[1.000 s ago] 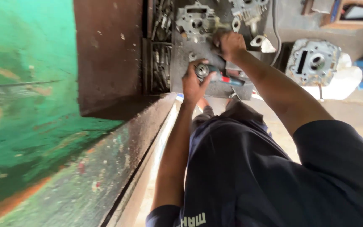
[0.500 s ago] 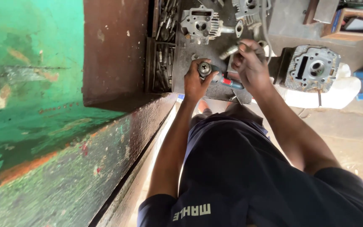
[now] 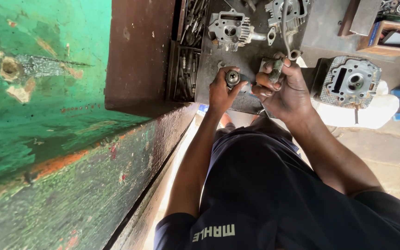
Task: Using an electric drill to ream or clean ports on motorcycle engine cylinder heads at a workbench.
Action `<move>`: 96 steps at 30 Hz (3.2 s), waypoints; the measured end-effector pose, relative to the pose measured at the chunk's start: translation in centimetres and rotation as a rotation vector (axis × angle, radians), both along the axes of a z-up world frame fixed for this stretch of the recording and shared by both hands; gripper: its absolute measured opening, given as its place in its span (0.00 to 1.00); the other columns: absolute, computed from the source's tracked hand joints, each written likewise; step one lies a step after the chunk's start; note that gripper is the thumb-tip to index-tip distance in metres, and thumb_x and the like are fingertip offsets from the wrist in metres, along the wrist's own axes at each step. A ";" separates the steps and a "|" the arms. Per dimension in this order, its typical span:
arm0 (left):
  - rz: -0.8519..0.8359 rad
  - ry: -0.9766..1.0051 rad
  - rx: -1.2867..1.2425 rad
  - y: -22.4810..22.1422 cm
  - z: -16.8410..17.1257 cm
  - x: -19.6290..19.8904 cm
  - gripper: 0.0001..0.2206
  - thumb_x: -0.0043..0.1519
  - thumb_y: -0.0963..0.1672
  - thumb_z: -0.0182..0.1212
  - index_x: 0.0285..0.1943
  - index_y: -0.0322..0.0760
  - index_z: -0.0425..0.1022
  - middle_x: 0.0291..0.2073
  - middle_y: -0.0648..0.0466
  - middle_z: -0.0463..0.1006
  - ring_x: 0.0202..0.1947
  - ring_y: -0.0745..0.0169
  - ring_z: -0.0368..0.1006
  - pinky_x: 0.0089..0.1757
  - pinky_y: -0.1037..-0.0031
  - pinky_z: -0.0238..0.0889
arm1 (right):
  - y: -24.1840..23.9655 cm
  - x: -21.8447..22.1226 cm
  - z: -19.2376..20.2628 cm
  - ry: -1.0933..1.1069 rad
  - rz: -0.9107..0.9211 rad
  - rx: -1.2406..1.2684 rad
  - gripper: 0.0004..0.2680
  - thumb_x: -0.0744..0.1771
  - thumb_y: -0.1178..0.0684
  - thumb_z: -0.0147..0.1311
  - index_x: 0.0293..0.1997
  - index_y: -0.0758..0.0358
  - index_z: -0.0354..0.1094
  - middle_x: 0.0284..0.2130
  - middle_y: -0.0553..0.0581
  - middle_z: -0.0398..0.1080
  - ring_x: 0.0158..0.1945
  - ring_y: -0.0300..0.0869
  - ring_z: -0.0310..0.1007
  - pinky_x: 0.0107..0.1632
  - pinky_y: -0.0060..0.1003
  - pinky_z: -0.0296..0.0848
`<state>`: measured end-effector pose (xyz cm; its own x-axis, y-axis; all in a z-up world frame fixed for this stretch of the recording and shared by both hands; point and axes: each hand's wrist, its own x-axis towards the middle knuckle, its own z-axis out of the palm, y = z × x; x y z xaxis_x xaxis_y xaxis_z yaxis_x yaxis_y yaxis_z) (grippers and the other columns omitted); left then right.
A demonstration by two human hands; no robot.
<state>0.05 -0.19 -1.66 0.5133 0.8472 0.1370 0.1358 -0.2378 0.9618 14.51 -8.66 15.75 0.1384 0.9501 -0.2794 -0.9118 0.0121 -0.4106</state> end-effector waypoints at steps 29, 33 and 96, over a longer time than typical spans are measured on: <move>-0.029 0.005 -0.019 0.3 0.3 -0.2 0.23 0.58 0.48 0.75 0.57 0.38 0.70 0.45 0.51 0.82 0.44 0.60 0.83 0.42 0.71 0.77 | 0.7 -1.3 -0.3 -0.021 -0.077 -0.146 0.07 0.70 0.46 0.60 0.35 0.52 0.73 0.31 0.45 0.74 0.29 0.30 0.59 0.36 0.29 0.60; -0.016 0.011 -0.024 0.0 -0.9 -0.4 0.24 0.57 0.49 0.75 0.58 0.39 0.69 0.47 0.51 0.82 0.44 0.59 0.83 0.43 0.73 0.78 | 1.4 -0.5 -2.9 -0.093 -0.039 -0.152 0.09 0.71 0.46 0.60 0.35 0.55 0.73 0.27 0.45 0.71 0.28 0.31 0.60 0.37 0.30 0.62; 0.018 0.029 0.082 0.7 1.7 -0.5 0.26 0.58 0.49 0.75 0.61 0.41 0.68 0.52 0.50 0.81 0.49 0.52 0.82 0.47 0.67 0.77 | 15.0 1.7 -7.1 -1.715 -0.145 -0.028 0.12 0.65 0.55 0.73 0.49 0.65 0.75 0.47 0.60 0.77 0.50 0.46 0.78 0.55 0.45 0.76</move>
